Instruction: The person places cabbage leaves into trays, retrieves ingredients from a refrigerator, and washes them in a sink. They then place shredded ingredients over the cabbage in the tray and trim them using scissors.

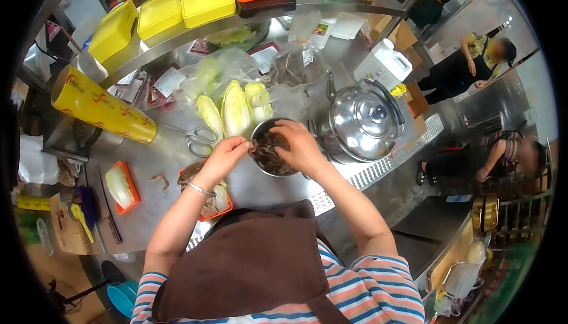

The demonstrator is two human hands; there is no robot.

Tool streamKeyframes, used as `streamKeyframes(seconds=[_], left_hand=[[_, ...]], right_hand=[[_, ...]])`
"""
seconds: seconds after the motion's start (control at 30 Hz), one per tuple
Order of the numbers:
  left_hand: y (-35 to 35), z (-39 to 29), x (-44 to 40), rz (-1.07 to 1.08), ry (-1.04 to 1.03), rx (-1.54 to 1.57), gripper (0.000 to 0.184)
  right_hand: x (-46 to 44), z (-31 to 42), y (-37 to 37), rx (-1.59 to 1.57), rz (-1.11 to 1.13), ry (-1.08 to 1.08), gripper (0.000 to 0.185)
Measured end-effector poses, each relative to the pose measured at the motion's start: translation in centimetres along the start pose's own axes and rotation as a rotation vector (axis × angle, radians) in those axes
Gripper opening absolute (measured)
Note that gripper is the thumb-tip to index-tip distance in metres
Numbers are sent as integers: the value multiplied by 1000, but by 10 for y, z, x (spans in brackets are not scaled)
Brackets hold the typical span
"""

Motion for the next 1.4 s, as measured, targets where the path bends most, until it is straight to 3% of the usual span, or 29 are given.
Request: streamKeyframes(seconds=[0.1, 0.17, 0.2, 0.27, 0.37, 0.57, 0.67, 0.83, 0.97, 1.03, 1.07, 1.17, 1.2, 1.23, 1.33, 1.4], left_hand=[[7, -13, 11, -18, -43, -31, 27], [11, -21, 18, 24, 33, 205, 26], [18, -23, 22, 16, 34, 201, 26], [38, -20, 33, 3, 210, 314, 28], [65, -11, 53, -111, 219, 344, 28], [93, 22, 99, -256, 304, 497, 28], [101, 38, 120, -288, 376, 651, 28], [110, 53, 155, -389, 410, 660, 28], [115, 75, 184, -440, 464, 563, 28], [112, 85, 193, -469, 195, 193, 25], [116, 92, 197, -448, 253, 184, 22], [116, 111, 186, -561, 227, 256, 21], [119, 108, 181, -540, 398, 219, 23], [118, 118, 175, -538, 396, 220, 23], [111, 136, 151, -707, 214, 301, 22], [112, 136, 146, -714, 223, 298, 23]], right_hand=[[-2, 19, -15, -314, -27, -7, 48], [-1, 21, -33, -457, 170, -197, 47], [-3, 23, -33, -464, 173, -192, 47], [-5, 25, -30, -633, 171, -372, 37], [-4, 26, -27, -915, 249, -583, 20], [-12, 68, -33, -894, 340, -504, 22], [-14, 83, -44, -652, 360, -187, 22], [-2, 101, -68, -671, 461, -361, 21], [18, 104, -77, -499, 498, -148, 18], [32, 100, -85, -491, 594, -153, 19], [35, 100, -87, -521, 542, -107, 17], [44, 87, -105, -585, 387, -155, 15], [45, 85, -113, -584, 387, -155, 15], [43, 80, -122, -576, 346, -253, 14], [39, 73, -138, -583, 245, -426, 13], [38, 66, -145, -603, 182, -513, 14]])
Point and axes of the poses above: each hand's wrist, its own x-axis away from the middle knuckle, its own y-axis out of the back of the hand, z = x × y, the point moved 3 cm from there along -x, towards the middle knuckle, and after that the axes turned 15 degrees about -z, right-handed, at the moved point
